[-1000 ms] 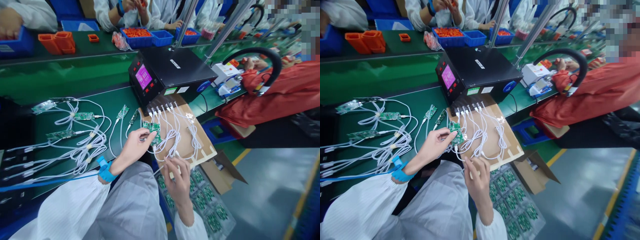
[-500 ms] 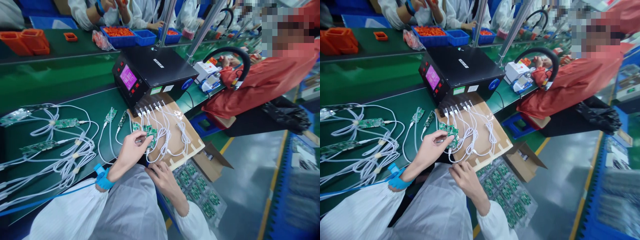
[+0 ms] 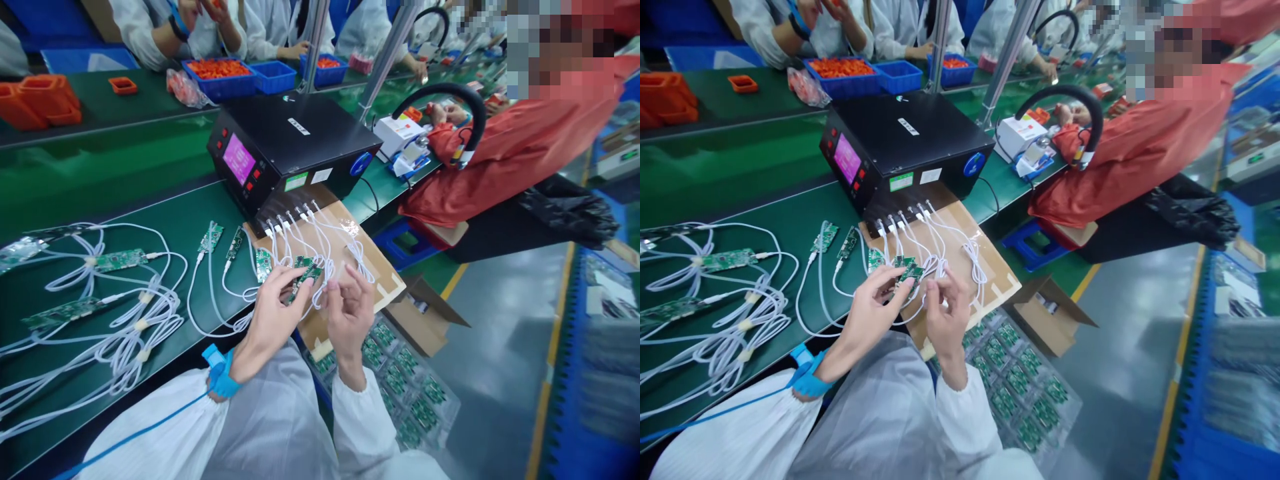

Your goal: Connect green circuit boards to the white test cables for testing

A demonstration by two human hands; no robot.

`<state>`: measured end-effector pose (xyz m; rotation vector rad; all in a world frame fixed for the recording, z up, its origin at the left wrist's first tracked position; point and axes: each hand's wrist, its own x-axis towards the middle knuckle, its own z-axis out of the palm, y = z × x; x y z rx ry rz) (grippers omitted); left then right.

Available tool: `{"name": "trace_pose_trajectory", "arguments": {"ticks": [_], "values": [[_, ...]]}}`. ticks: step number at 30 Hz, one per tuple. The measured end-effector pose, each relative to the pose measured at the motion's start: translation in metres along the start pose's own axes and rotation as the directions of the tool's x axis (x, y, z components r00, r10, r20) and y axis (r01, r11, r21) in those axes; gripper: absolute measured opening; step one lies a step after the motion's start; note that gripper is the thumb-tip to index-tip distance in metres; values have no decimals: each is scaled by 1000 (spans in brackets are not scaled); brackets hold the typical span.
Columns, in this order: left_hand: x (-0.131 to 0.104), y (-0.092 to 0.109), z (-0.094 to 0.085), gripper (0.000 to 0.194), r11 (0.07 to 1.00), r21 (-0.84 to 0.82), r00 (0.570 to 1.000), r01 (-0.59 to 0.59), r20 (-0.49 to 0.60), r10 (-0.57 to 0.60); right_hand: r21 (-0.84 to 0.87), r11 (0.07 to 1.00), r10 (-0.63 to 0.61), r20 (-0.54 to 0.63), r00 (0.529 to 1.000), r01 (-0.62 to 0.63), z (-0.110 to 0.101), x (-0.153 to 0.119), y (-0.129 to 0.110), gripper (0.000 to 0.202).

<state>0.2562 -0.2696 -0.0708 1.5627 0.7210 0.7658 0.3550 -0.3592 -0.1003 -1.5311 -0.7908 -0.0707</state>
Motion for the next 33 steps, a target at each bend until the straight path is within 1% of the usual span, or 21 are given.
{"name": "trace_pose_trajectory", "arguments": {"ticks": [1,3,4,6,8,12,16,22,27,33], "values": [[-1,3,1,24,1000,19,1000,-6,3,6,-39,997,-74,-10,997,73,3,1,-3,29],[-3,7,2,24,999,36,1000,-17,2,17,-129,971,-209,-46,977,202,7,2,-8,20],[-4,8,2,24,999,37,1000,-23,4,23,-163,957,-254,-67,965,240,8,3,-10,19],[-7,9,2,25,999,32,1000,-26,9,26,-191,946,-287,-110,952,263,9,5,-14,20],[-9,10,1,27,999,35,1000,-20,13,20,-211,943,-288,-134,948,256,9,8,-17,19],[-11,11,-1,27,996,83,999,-40,16,39,-256,932,-290,-105,951,256,8,10,-23,15],[-10,9,-1,28,989,129,997,-74,10,73,-251,937,-275,-107,955,242,7,10,-28,11],[-12,8,0,29,988,138,997,-73,21,71,-255,943,-246,-105,964,213,8,8,-28,7],[-12,9,-1,29,982,164,996,-90,-5,92,-254,949,-222,-114,968,188,11,7,-27,5],[-12,10,-2,28,975,193,994,-113,23,111,-244,955,-198,-113,974,167,11,7,-29,5]]}}
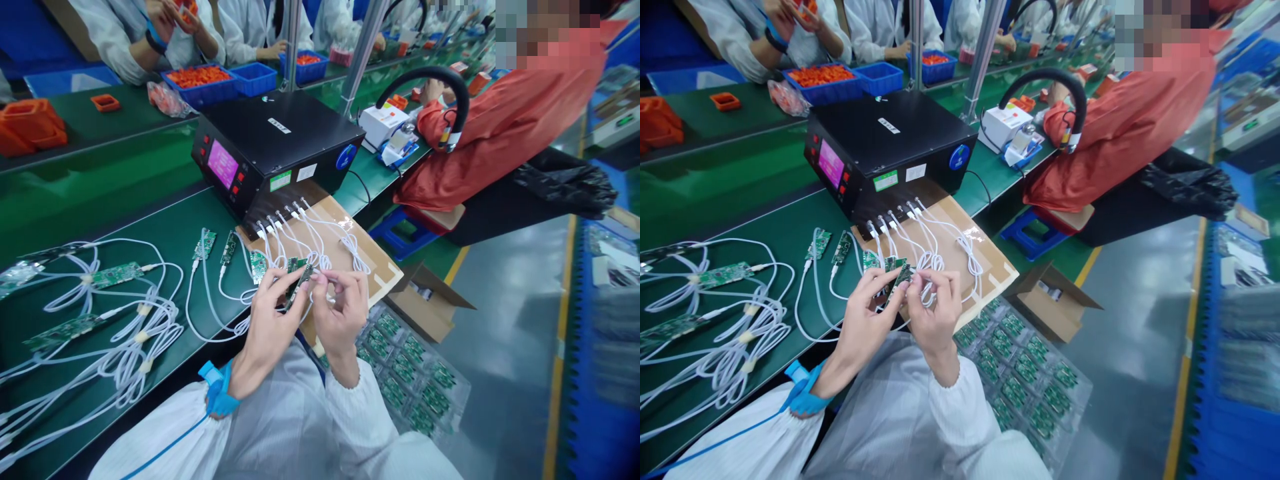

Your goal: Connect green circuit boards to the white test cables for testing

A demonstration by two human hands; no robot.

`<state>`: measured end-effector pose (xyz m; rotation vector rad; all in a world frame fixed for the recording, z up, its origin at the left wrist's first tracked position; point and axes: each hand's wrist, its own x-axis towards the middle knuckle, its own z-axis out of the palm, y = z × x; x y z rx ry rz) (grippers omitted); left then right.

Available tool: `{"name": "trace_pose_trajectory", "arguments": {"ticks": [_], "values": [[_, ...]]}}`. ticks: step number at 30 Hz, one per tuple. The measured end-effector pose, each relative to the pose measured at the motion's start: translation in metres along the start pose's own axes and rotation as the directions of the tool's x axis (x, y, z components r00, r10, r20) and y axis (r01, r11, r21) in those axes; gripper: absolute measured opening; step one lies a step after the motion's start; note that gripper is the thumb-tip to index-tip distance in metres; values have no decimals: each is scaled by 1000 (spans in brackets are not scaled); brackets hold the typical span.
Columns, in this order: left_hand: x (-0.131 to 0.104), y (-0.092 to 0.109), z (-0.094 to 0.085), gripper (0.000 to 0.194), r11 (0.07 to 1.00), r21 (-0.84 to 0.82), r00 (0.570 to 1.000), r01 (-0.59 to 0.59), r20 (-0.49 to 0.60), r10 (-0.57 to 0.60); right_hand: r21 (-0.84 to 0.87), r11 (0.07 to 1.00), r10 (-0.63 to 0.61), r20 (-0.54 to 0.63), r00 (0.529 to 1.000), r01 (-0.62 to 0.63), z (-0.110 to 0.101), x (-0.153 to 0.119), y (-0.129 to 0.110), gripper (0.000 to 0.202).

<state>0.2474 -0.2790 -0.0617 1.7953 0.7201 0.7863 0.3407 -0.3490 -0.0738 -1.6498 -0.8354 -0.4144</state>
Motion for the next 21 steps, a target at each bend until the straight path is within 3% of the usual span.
{"name": "trace_pose_trajectory", "arguments": {"ticks": [12,16,21], "values": [[-4,0,-2,31,995,79,997,-56,59,51,10,998,55,-10,998,-55,5,-7,0,4],[-1,-1,-2,31,997,76,999,-14,52,10,34,993,115,15,993,-115,8,-9,2,8],[2,-2,-2,30,996,84,999,-5,39,2,-1,995,99,9,995,-99,9,-9,2,10]]}}
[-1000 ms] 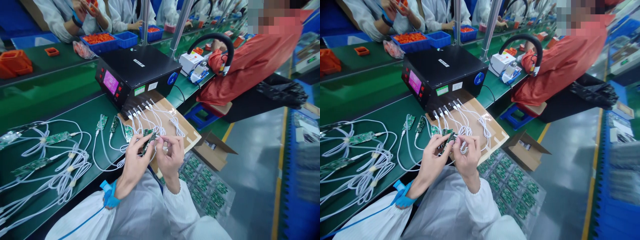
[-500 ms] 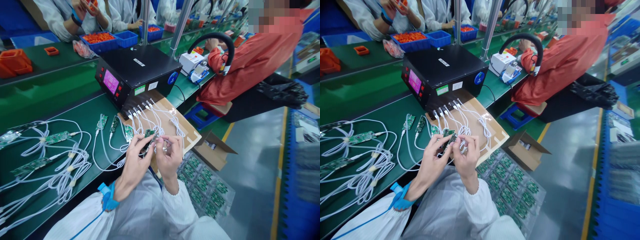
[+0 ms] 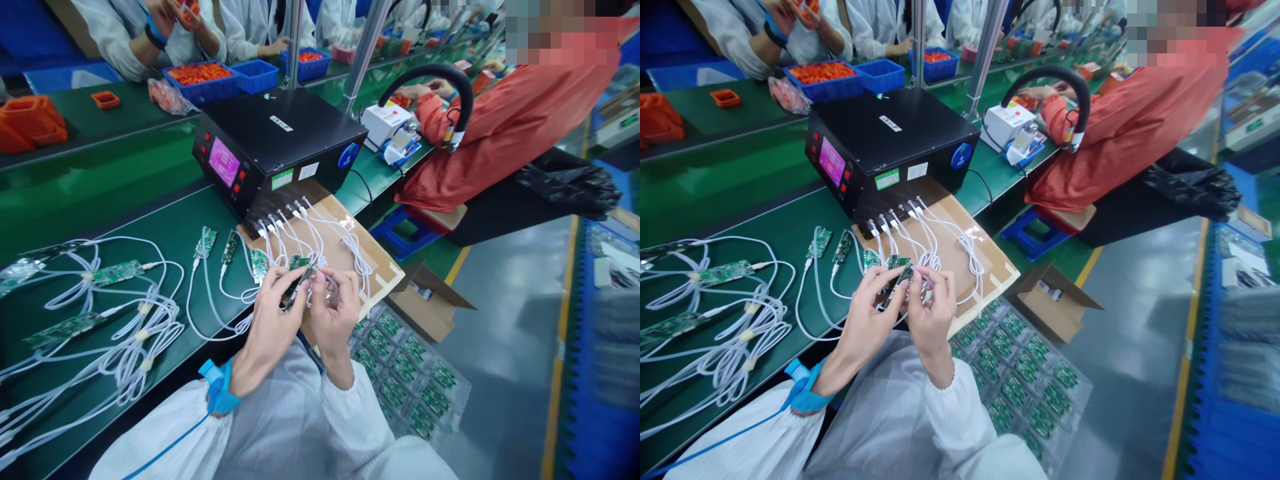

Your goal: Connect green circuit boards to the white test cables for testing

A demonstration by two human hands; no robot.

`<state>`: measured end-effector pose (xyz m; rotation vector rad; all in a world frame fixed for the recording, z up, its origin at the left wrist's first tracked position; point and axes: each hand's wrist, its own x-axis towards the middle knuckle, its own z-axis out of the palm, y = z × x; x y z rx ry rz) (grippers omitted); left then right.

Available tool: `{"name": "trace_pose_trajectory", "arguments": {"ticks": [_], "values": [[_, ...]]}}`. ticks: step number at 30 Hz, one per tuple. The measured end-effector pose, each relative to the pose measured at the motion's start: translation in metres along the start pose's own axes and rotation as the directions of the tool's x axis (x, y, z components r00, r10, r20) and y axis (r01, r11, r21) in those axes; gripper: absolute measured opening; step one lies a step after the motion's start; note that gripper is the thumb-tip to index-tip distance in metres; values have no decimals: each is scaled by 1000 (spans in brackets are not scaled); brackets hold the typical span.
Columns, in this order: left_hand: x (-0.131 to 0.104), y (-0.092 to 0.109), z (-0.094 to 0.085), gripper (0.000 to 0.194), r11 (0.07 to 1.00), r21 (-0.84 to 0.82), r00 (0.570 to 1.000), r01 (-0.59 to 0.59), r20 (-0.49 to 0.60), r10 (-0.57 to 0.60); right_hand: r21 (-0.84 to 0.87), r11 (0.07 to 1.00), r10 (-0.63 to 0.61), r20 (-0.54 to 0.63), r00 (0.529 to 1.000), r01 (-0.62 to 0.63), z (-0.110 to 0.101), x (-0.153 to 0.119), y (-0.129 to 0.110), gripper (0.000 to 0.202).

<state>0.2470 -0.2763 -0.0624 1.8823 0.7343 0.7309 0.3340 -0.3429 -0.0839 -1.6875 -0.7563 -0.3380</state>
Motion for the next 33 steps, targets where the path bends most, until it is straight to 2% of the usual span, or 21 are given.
{"name": "trace_pose_trajectory", "arguments": {"ticks": [6,10,22,27,30,32,33], "values": [[-4,1,-1,30,988,107,993,-115,-5,116,-16,1000,0,-19,1000,0,1,-6,0,11],[-4,2,-3,30,979,135,988,-151,3,152,-14,1000,-14,-42,999,13,3,-11,1,9],[-5,1,-4,30,976,143,987,-162,3,163,1,1000,-22,-42,999,22,7,-14,2,9],[1,-4,-4,29,991,68,992,-119,42,117,-5,1000,-6,9,1000,6,4,-8,2,9],[5,-2,-2,25,997,-1,995,-74,74,74,-25,1000,-6,3,1000,6,-6,-20,2,23],[6,0,1,25,999,-26,996,-39,77,41,-43,999,-10,-80,997,7,-14,-41,3,35],[6,1,3,25,999,-37,997,-21,71,23,-64,998,-15,-115,993,7,-18,-54,4,31]]}}
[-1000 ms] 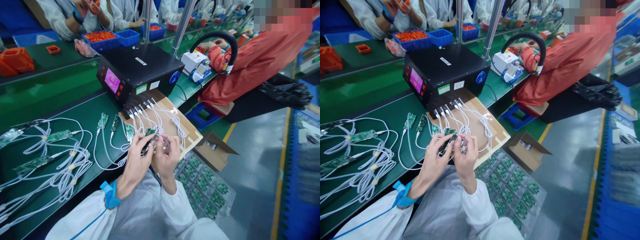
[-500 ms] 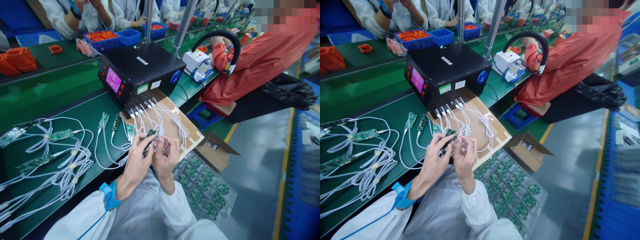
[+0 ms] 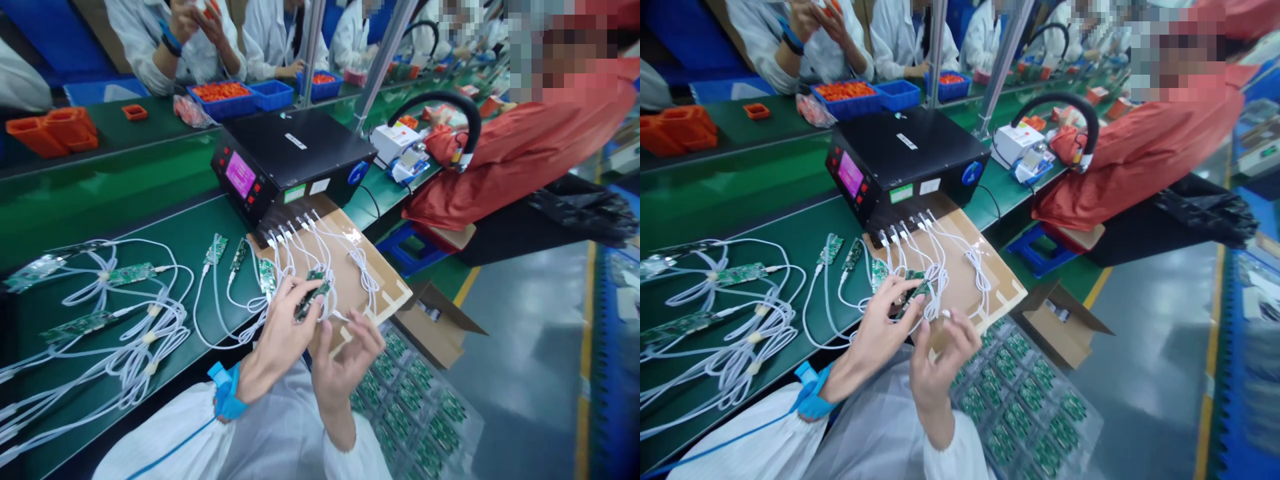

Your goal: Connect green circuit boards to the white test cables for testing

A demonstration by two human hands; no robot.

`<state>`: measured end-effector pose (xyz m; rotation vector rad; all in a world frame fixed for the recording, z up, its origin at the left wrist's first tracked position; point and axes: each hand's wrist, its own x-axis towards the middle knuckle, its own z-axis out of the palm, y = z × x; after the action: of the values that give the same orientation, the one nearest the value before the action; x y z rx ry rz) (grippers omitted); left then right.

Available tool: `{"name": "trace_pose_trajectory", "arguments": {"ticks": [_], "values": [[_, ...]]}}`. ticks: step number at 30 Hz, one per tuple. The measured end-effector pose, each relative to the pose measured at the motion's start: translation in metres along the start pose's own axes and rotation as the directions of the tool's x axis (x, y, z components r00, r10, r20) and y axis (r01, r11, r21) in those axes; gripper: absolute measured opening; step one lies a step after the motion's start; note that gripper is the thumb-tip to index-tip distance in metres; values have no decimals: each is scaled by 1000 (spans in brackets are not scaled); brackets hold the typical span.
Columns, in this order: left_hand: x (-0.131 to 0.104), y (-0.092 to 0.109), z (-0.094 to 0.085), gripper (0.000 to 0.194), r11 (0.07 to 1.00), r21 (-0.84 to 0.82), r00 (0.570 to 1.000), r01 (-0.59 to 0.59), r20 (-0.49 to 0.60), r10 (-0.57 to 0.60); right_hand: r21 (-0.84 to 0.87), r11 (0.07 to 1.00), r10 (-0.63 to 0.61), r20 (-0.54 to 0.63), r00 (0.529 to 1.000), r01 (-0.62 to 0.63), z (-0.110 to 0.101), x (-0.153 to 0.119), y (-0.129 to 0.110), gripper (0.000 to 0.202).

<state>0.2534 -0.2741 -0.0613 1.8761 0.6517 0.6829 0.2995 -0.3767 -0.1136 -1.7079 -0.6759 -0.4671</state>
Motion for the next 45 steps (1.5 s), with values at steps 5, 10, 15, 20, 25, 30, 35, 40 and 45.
{"name": "trace_pose_trajectory", "arguments": {"ticks": [5,10,15,20,25,30,35,40,45], "values": [[-2,2,12,24,995,-80,997,62,-44,-65,-128,990,-32,220,975,61,-17,-59,14,6],[-6,9,17,25,990,-118,992,80,-83,-90,-66,996,-41,299,953,64,-10,-70,21,17],[-9,11,15,24,986,-141,988,86,-113,-102,-53,998,-19,255,967,34,-2,-64,23,22],[-10,1,16,24,986,-150,985,73,-145,-95,-33,995,-82,296,952,96,-5,-65,24,17],[-6,-7,13,28,981,-174,975,83,-188,-115,-50,995,-72,245,967,87,-5,-50,11,9],[3,-10,-3,42,959,-240,965,154,-174,-198,-103,981,-137,216,967,162,-3,-31,9,12],[14,-12,-25,35,934,-317,963,166,-150,-223,-129,975,-155,182,971,180,2,-25,16,9],[16,-9,-43,35,933,-335,951,131,-223,-213,-168,969,-149,192,970,182,7,-22,18,4],[12,-8,-47,36,922,-354,950,157,-201,-239,-225,963,-82,280,956,149,9,-22,15,8]]}}
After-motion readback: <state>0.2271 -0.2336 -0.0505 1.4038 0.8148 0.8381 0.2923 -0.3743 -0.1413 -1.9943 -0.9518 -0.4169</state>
